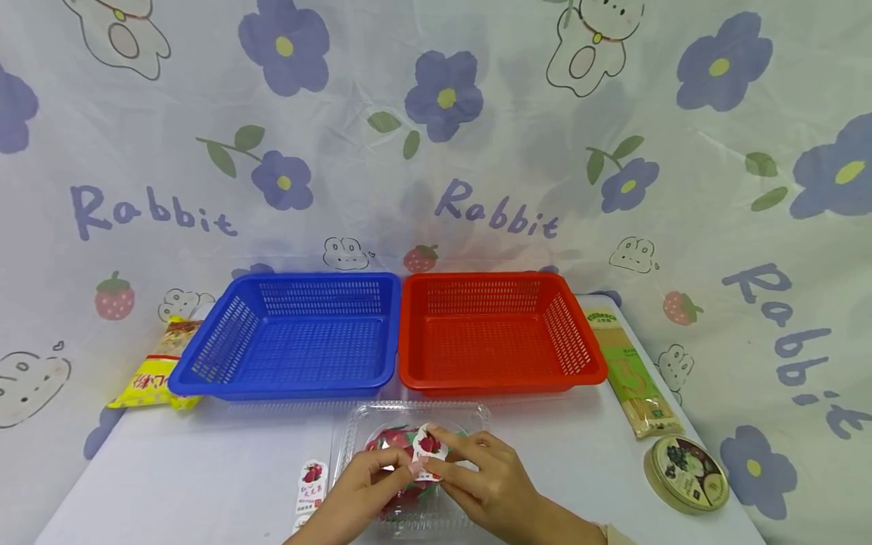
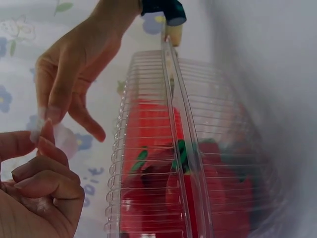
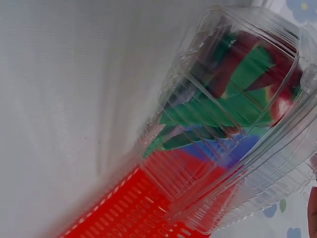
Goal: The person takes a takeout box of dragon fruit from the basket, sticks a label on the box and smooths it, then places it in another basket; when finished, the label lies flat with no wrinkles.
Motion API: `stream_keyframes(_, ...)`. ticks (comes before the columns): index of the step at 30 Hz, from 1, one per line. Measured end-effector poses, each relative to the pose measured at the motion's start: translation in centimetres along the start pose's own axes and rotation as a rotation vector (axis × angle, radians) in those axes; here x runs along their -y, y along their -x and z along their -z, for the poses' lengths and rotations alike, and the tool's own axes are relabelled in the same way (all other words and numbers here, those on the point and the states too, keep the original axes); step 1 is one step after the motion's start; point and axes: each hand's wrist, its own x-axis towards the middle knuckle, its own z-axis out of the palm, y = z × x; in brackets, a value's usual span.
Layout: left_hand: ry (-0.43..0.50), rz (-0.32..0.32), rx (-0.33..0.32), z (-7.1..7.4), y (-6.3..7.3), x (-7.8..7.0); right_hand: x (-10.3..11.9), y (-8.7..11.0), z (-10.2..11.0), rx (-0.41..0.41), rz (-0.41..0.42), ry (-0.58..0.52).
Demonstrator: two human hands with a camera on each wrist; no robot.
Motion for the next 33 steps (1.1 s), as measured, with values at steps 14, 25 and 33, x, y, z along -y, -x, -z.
stream_keyframes(14, -0.031, -0.008, -0.028, -0.07, -0.23, 0.81, -0.1, 0.5, 0.05, 0.039, -0.07, 0.028)
stream_keyframes(25, -0.141, 0.021, -0.149, -0.09, -0.56, 0.62, -0.68, 0.85, 0.38, 0.062, -0.219, -0.098)
stream_keyframes(33, -0.143, 0.014, -0.163, -0.3, -0.6, 0.48, -0.96, 0.38, 0.47, -0.027, -0.307, -0.327)
